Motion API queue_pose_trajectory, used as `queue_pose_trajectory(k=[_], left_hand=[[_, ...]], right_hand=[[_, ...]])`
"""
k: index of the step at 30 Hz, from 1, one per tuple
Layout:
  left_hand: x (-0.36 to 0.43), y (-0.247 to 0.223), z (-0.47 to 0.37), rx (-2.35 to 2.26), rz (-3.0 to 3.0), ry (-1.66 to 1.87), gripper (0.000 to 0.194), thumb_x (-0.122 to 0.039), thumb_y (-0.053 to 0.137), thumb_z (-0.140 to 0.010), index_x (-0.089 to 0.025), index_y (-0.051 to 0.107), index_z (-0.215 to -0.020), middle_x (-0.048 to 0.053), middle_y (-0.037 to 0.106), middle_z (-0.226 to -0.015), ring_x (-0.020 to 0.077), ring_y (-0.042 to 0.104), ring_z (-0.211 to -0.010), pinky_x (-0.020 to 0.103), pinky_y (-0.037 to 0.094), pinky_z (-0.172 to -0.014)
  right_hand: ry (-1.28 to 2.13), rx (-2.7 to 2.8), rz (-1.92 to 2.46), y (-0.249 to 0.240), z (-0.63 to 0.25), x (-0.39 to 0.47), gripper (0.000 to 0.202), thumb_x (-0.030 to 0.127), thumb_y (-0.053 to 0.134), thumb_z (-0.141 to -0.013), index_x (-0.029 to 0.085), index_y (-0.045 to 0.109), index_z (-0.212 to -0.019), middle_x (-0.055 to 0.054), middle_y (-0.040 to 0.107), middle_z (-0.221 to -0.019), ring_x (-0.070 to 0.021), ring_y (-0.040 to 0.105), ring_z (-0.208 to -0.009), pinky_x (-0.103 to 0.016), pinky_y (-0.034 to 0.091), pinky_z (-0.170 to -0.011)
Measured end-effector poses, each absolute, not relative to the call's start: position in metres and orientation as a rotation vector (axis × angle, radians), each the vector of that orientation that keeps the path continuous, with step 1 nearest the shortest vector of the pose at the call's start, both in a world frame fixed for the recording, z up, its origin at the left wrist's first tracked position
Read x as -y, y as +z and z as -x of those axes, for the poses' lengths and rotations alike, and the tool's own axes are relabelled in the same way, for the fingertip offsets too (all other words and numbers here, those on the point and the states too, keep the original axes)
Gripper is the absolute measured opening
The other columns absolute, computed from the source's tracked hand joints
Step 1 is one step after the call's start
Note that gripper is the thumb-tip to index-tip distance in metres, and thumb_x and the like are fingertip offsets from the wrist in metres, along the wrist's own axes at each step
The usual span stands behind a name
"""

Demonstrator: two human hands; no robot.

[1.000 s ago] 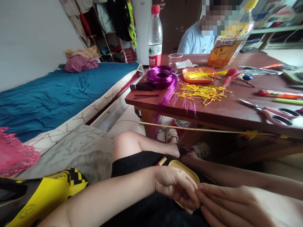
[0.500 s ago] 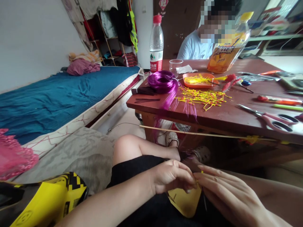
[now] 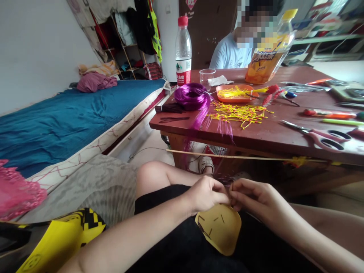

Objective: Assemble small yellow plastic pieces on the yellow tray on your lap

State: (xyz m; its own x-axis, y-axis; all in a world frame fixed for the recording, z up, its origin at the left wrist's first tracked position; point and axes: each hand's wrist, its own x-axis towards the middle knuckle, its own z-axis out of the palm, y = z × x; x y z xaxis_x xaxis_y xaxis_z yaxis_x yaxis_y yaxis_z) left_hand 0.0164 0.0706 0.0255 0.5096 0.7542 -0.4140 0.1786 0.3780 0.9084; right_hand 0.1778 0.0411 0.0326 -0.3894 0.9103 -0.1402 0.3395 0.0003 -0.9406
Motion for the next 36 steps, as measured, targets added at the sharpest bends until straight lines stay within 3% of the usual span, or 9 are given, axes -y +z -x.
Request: queue_pose_trajectory(k=[6, 12, 17, 24, 27, 30, 33, 36], left_hand=[[-0.050, 0.037, -0.012, -1.068, -1.848, 0.689, 0.014, -0.007, 0.056, -0.065, -0.016, 0.058, -0.054, 0.001, 0.049, -0.072, 0.0155, 0.049, -0.075, 0.026, 0.039, -0.072], [-0.043, 0.029, -0.006, -0.771, -2.610, 0.974, 0.017, -0.003, 0.048, -0.076, -0.012, 0.060, -0.066, 0.007, 0.058, -0.087, 0.0165, 0.049, -0.079, 0.029, 0.046, -0.072], [-0.047, 0.031, -0.005, -0.532, -2.876, 1.041, 0.019, -0.001, 0.048, -0.079, -0.008, 0.060, -0.067, 0.008, 0.064, -0.078, 0.0172, 0.050, -0.076, 0.029, 0.047, -0.069], [-0.055, 0.028, -0.008, -0.518, -2.936, 0.924, 0.023, -0.001, 0.044, -0.079, -0.009, 0.060, -0.065, 0.009, 0.062, -0.068, 0.0180, 0.050, -0.070, 0.030, 0.047, -0.067], [-0.060, 0.028, -0.012, -0.819, -2.407, 0.935, 0.020, -0.001, 0.046, -0.074, -0.013, 0.058, -0.064, 0.007, 0.061, -0.071, 0.0180, 0.050, -0.073, 0.030, 0.043, -0.069], [-0.064, 0.029, -0.016, -1.055, -1.546, 0.804, 0.015, -0.006, 0.055, -0.063, -0.017, 0.052, -0.053, 0.001, 0.056, -0.065, 0.0160, 0.048, -0.071, 0.027, 0.038, -0.068], [-0.066, 0.026, -0.018, -1.064, -1.132, 0.633, 0.010, -0.016, 0.056, -0.058, -0.016, 0.052, -0.049, 0.000, 0.051, -0.056, 0.0126, 0.045, -0.058, 0.025, 0.035, -0.057], [-0.066, 0.021, -0.019, -1.038, -0.962, 0.547, 0.008, -0.020, 0.056, -0.054, -0.014, 0.054, -0.050, -0.003, 0.046, -0.048, 0.0093, 0.039, -0.049, 0.023, 0.031, -0.051]], right_hand=[[1.455, 1.635, 1.291, 0.032, -0.170, -0.041, 0.020, 0.035, 0.048, -0.085, 0.017, 0.052, -0.075, 0.003, 0.055, -0.058, -0.0114, 0.055, -0.053, -0.022, 0.041, -0.053], [1.631, 1.412, 1.272, 0.036, -0.163, -0.046, 0.024, 0.039, 0.057, -0.075, 0.017, 0.048, -0.070, 0.005, 0.055, -0.050, -0.0092, 0.053, -0.039, -0.018, 0.036, -0.040], [1.657, 1.406, 1.279, 0.036, -0.160, -0.050, 0.024, 0.039, 0.054, -0.074, 0.018, 0.044, -0.066, 0.007, 0.050, -0.042, -0.0077, 0.049, -0.032, -0.015, 0.031, -0.034], [1.506, 1.559, 1.344, 0.033, -0.161, -0.056, 0.015, 0.029, 0.043, -0.081, 0.019, 0.047, -0.070, 0.005, 0.051, -0.046, -0.0106, 0.052, -0.037, -0.019, 0.038, -0.037], [1.188, 1.795, 1.355, 0.037, -0.167, -0.053, 0.013, 0.022, 0.037, -0.086, 0.018, 0.049, -0.085, 0.001, 0.057, -0.058, -0.0141, 0.058, -0.051, -0.024, 0.045, -0.049], [0.426, 2.309, 1.037, 0.035, -0.176, -0.048, 0.022, 0.010, 0.030, -0.086, 0.014, 0.051, -0.088, -0.005, 0.063, -0.066, -0.0169, 0.061, -0.059, -0.030, 0.052, -0.059], [-0.212, 2.499, 0.594, 0.029, -0.184, -0.046, 0.027, 0.003, 0.031, -0.086, 0.010, 0.057, -0.088, -0.010, 0.068, -0.076, -0.0182, 0.066, -0.070, -0.034, 0.055, -0.077], [-0.416, 2.515, 0.479, 0.027, -0.189, -0.045, 0.030, 0.003, 0.032, -0.087, 0.009, 0.061, -0.088, -0.011, 0.070, -0.081, -0.0197, 0.068, -0.075, -0.035, 0.055, -0.082]])
